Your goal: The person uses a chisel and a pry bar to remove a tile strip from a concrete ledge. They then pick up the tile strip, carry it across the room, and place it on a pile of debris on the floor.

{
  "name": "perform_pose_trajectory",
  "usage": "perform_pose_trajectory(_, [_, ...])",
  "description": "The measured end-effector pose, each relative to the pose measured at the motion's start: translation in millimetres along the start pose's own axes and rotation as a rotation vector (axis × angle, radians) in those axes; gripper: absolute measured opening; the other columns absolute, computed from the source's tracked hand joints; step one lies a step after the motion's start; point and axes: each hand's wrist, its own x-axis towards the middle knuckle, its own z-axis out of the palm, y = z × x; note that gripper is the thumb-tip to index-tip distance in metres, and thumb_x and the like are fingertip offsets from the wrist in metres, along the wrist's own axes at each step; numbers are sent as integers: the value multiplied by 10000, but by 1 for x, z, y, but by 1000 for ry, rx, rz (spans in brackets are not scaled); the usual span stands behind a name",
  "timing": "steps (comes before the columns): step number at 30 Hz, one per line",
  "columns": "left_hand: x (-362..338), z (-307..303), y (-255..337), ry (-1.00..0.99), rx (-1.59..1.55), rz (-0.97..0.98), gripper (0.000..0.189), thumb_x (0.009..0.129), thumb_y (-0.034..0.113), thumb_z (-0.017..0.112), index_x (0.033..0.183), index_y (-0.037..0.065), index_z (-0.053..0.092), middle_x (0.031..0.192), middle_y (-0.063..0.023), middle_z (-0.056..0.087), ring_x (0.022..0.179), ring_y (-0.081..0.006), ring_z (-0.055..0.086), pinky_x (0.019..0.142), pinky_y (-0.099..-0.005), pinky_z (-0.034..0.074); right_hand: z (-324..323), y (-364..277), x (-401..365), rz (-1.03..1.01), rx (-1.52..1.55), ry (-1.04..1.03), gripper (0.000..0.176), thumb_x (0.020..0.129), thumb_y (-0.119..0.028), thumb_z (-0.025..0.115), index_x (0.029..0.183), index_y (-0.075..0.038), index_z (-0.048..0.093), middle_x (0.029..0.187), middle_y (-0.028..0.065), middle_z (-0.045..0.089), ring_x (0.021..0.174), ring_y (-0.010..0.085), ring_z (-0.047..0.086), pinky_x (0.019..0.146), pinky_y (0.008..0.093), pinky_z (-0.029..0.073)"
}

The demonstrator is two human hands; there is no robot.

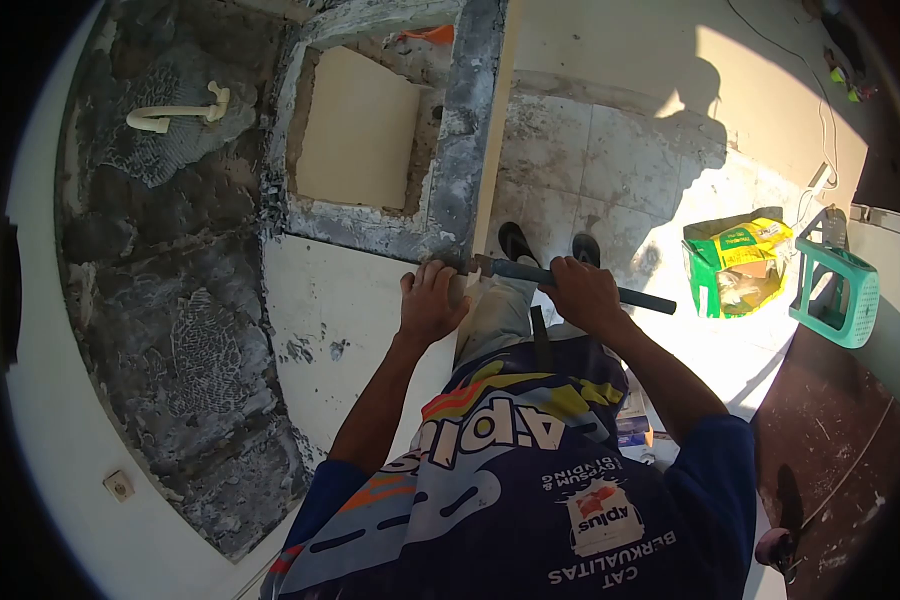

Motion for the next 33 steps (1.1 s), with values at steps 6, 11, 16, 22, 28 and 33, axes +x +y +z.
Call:
perform_pose_trajectory(6, [-95, -2, 4, 269, -81, -467, 536, 812, 328, 737, 1250, 84, 548, 1330, -124, 486, 1273, -300, 449, 1051, -503, 291, -4, -63, 76, -191, -30, 48, 316, 858, -295, 712, 996, -46, 575, 969, 160, 595, 867, 389, 650, 680, 518, 526])
perform_pose_trajectory(11, [-253, 46, -14, 717, 30, -1553, 536, 803, 277, 755, 1273, 120, 551, 1360, -134, 464, 1284, -346, 424, 1038, -548, 304, 32, -118, 174, -560, -261, 94, 288, 885, -264, 693, 985, -14, 589, 1033, 177, 572, 966, 385, 601, 774, 486, 518])
perform_pose_trajectory(16, [-408, 58, -25, 644, 12, -2201, 608, 817, 142, 610, 1397, 56, 449, 1515, -161, 364, 1433, -361, 288, 1107, -597, 246, 41, -145, 207, -606, -379, -48, 295, 901, -264, 676, 983, 5, 585, 1005, 206, 571, 947, 413, 585, 775, 500, 487])
perform_pose_trajectory(22, [-559, 91, -69, -243, -129, -1995, 610, 893, 106, 530, 1485, 97, 382, 1576, -111, 339, 1504, -296, 200, 1168, -588, 189, 15, -128, 185, -601, -171, -24, 296, 900, -247, 684, 978, 20, 583, 906, 215, 581, 831, 415, 590, 711, 481, 464])
perform_pose_trajectory(28, [-589, 111, -77, 38, -79, -1683, 177, 973, 126, 465, 1041, 39, 603, 898, -140, 640, 829, -321, 634, 745, -474, 504, -17, -129, 163, -273, -10, -11, 283, 880, -229, 729, 951, 18, 611, 816, 179, 601, 727, 321, 600, 656, 407, 459])
perform_pose_trajectory(33, [-382, -6, -59, 1257, -1249, -1603, 298, 1049, 205, 430, 1227, -16, 522, 800, -23, 508, 655, -137, 549, 543, -306, 490, -29, -122, 171, -125, 126, -10, 282, 911, -253, 707, 956, 12, 625, 720, 100, 574, 651, 188, 548, 600, 350, 434])
